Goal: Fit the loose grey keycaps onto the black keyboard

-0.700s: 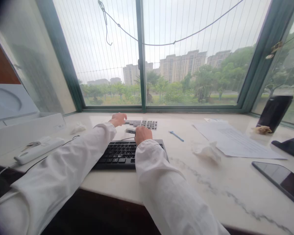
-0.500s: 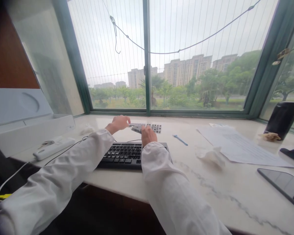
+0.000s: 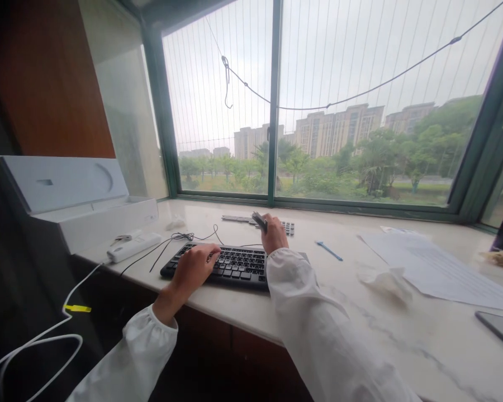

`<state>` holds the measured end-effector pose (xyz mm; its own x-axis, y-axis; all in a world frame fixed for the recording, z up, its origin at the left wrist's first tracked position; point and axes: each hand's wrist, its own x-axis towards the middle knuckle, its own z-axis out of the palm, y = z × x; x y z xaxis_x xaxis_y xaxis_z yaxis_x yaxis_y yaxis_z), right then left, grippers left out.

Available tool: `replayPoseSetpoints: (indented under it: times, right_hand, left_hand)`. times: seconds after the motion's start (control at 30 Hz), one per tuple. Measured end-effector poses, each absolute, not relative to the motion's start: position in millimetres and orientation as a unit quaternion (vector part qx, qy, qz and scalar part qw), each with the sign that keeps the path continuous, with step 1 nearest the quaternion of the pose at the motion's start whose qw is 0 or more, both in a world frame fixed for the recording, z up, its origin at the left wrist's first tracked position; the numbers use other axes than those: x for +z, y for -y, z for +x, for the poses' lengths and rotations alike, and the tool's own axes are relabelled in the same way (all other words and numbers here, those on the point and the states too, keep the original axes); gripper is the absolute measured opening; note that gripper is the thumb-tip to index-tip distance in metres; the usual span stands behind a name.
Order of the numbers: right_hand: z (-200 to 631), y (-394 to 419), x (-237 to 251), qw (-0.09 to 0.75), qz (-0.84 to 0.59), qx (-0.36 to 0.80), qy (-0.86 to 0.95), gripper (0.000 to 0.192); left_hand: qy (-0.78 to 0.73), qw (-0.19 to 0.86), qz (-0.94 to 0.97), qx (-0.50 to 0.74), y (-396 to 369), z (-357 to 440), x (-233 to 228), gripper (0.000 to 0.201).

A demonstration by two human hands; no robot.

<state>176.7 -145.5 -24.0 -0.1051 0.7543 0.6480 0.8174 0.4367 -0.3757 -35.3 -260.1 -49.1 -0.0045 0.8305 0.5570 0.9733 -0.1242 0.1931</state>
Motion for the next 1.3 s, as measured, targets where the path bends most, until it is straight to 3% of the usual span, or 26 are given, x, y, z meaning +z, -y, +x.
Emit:
replayPoseSetpoints:
  times: [0.33, 0.6, 0.73, 0.9, 1.3]
  right_hand:
    - [172.0, 136.1, -31.0, 0.538, -0.483, 0.073, 0.687, 0.021]
    - [142.6, 153.6, -27.0, 0.595, -0.333, 0.445, 0.580, 0.045]
    - [134.1, 162.6, -23.7, 0.589, -0.286, 0.534, 0.534, 0.046]
    - [112.1, 170.4, -15.0, 0.628, -0.282, 0.578, 0.438, 0.056]
    - [69.2, 171.4, -43.4, 0.647, -0.345, 0.563, 0.380, 0.043]
  left_hand:
    - [0.606, 0.106, -0.723, -0.314, 271.8, -37.4, -51.5, 0.021]
    - [0.602, 0.061, -0.749, -0.270, 268.9, -39.6, -53.4, 0.030]
    - [0.584, 0.059, -0.765, -0.266, 264.4, -44.4, -58.7, 0.036]
    - [0.565, 0.057, -0.777, -0.271, 264.1, -47.6, -58.8, 0.037]
    - [0.566, 0.040, -0.777, -0.275, 258.5, -48.8, -60.1, 0.032]
